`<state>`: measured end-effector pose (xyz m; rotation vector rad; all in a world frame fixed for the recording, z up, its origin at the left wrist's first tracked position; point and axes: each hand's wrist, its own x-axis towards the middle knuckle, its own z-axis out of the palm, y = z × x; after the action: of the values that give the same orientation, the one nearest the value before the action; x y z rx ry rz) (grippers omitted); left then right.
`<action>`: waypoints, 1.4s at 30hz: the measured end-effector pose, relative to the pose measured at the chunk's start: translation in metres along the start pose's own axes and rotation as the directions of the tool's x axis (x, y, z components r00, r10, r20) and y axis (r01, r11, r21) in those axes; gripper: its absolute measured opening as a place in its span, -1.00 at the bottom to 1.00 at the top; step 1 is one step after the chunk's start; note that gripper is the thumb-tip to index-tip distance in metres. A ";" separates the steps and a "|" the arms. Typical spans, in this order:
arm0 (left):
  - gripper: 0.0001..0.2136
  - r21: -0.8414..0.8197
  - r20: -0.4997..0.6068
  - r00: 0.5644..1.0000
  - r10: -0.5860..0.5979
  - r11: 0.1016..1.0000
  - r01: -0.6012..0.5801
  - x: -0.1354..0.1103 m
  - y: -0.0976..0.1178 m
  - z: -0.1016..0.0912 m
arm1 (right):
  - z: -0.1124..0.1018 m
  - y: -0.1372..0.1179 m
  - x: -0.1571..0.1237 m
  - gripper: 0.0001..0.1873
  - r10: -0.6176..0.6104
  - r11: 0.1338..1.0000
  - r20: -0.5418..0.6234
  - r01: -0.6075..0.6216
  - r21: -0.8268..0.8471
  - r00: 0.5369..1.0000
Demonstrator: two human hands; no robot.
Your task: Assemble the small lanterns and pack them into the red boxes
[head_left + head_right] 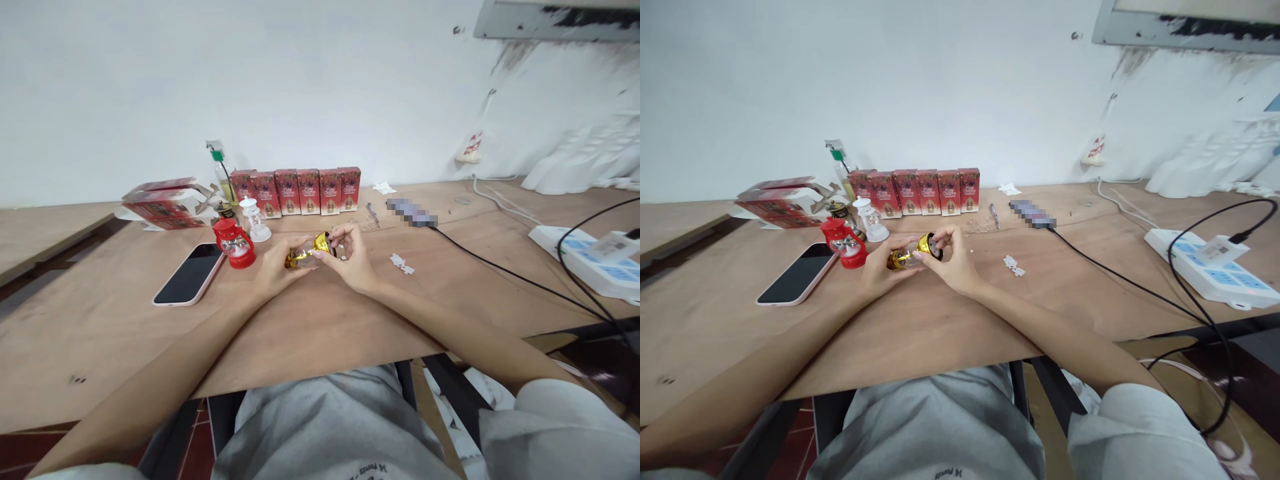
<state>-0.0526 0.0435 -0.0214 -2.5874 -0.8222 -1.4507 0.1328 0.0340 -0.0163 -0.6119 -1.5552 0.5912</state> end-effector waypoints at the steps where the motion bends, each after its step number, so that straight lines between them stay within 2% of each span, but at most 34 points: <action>1: -0.50 -0.009 0.001 1.000 0.004 1.000 -0.004 0.000 -0.001 0.000 | 0.000 0.000 0.000 -0.60 -0.001 1.000 0.005 0.001 0.002 1.000; 11: -0.52 -0.017 0.016 0.999 -0.038 0.999 0.038 -0.002 0.000 0.000 | -0.001 0.000 0.001 -0.59 -0.009 0.999 0.029 0.007 0.046 1.000; 16: -0.51 -0.019 0.014 1.000 -0.012 1.000 0.012 -0.002 0.000 0.000 | 0.001 0.002 0.000 -0.63 -0.011 0.997 0.042 0.008 0.072 0.999; 22: -0.50 -0.030 -0.012 1.000 0.001 1.000 -0.001 -0.001 0.001 0.001 | 0.001 0.000 -0.002 -0.62 -0.042 0.999 0.003 0.042 -0.009 0.999; 25: -0.50 -0.022 -0.037 0.998 0.051 0.998 -0.052 0.001 0.003 -0.001 | -0.002 -0.007 0.000 -0.63 -0.107 0.984 -0.003 0.105 -0.144 0.994; 28: -0.47 -0.050 -0.081 0.988 0.133 0.989 -0.137 0.003 0.004 -0.001 | -0.005 -0.015 0.001 -0.64 -0.237 0.936 0.027 0.236 -0.263 0.971; 33: -0.42 -0.064 -0.094 0.982 0.165 0.983 -0.171 0.004 0.005 -0.002 | -0.006 -0.019 0.003 -0.68 -0.394 0.877 0.056 0.394 -0.275 0.917; 37: -0.45 -0.033 -0.088 0.980 0.177 0.983 -0.180 0.004 0.008 -0.003 | -0.007 -0.018 0.003 -0.70 -0.432 0.861 0.054 0.429 -0.272 0.900; 42: -0.47 -0.009 -0.089 0.981 0.175 0.984 -0.176 0.002 0.008 -0.003 | -0.007 -0.018 0.004 -0.69 -0.368 0.886 0.073 0.373 -0.275 0.927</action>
<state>-0.0502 0.0369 -0.0167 -2.5128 -0.5576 -1.5130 0.1394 0.0238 -0.0009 -0.5027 -1.7346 0.0809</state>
